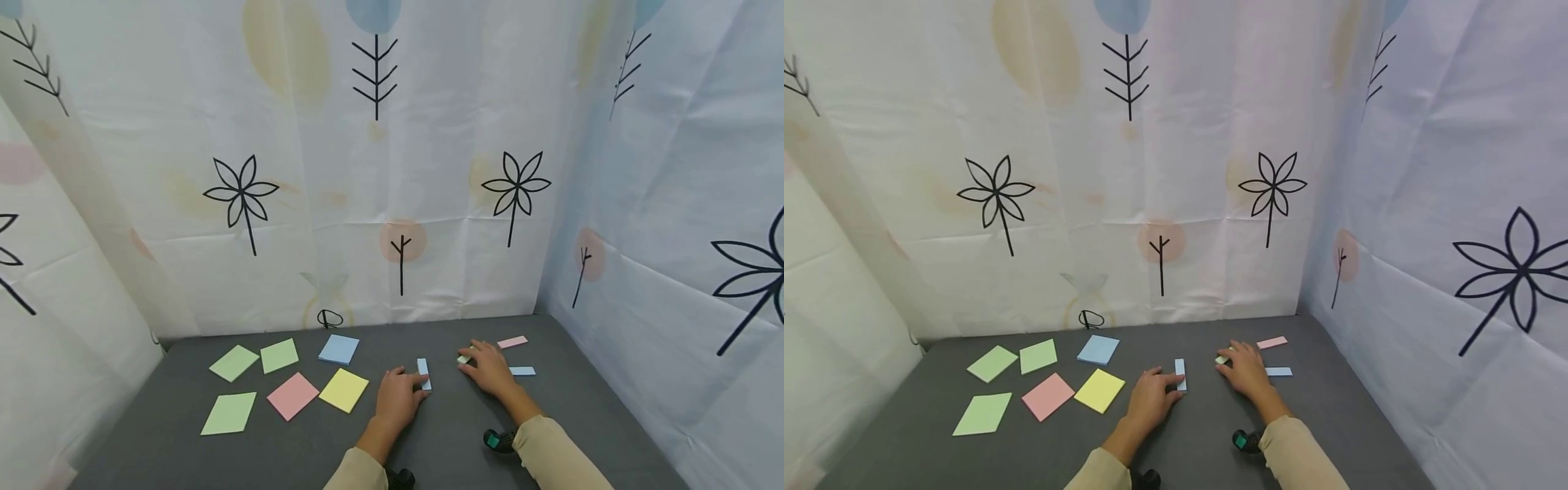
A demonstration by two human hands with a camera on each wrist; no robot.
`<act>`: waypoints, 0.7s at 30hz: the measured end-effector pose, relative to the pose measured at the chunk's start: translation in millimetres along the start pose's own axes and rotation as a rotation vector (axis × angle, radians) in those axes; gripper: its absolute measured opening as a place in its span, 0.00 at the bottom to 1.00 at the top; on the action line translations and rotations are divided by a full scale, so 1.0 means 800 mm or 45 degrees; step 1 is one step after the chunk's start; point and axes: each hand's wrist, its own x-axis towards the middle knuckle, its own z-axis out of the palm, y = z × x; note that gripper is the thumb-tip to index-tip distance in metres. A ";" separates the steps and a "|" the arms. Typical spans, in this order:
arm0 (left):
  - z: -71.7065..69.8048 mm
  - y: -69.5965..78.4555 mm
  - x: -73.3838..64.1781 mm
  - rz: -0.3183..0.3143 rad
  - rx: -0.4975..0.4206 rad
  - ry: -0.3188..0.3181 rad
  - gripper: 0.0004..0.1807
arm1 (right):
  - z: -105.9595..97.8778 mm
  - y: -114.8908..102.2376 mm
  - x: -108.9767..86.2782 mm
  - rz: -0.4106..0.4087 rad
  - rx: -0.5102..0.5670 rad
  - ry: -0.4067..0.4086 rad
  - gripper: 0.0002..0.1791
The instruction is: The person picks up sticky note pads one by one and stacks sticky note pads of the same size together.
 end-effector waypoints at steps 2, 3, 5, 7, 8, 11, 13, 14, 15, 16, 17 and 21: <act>-0.001 -0.001 0.000 0.000 -0.007 0.004 0.16 | -0.001 0.002 -0.001 -0.061 0.015 0.044 0.18; -0.001 -0.001 0.000 0.000 -0.010 0.007 0.16 | -0.001 0.002 -0.001 -0.087 0.021 0.067 0.18; -0.002 -0.001 0.000 0.002 -0.015 0.009 0.16 | -0.002 0.003 -0.002 -0.129 0.018 0.112 0.18; -0.002 -0.001 0.000 0.004 -0.017 0.007 0.16 | -0.003 0.002 -0.003 -0.131 0.030 0.130 0.18; -0.002 -0.001 0.000 0.005 -0.019 0.007 0.16 | -0.003 0.002 -0.003 -0.124 0.030 0.132 0.18; -0.003 0.000 -0.001 0.006 -0.019 0.003 0.16 | -0.004 0.002 -0.003 -0.072 0.025 0.106 0.15; -0.003 0.000 -0.001 0.003 -0.018 0.002 0.16 | -0.005 0.003 -0.001 -0.037 0.020 0.076 0.13; -0.003 0.000 -0.001 0.001 -0.019 0.001 0.16 | -0.005 0.004 0.000 -0.026 0.009 0.067 0.12; -0.002 -0.001 -0.001 0.001 -0.016 0.002 0.16 | -0.005 0.004 0.000 -0.017 0.003 0.058 0.11; -0.002 0.000 -0.001 -0.001 -0.017 0.001 0.16 | -0.006 0.005 0.001 -0.013 -0.003 0.051 0.11; -0.002 0.000 -0.001 -0.004 -0.019 0.001 0.16 | -0.006 0.005 0.002 -0.010 -0.004 0.044 0.10; -0.002 0.000 -0.001 -0.009 -0.020 0.002 0.16 | -0.008 0.006 0.002 -0.014 0.019 0.026 0.09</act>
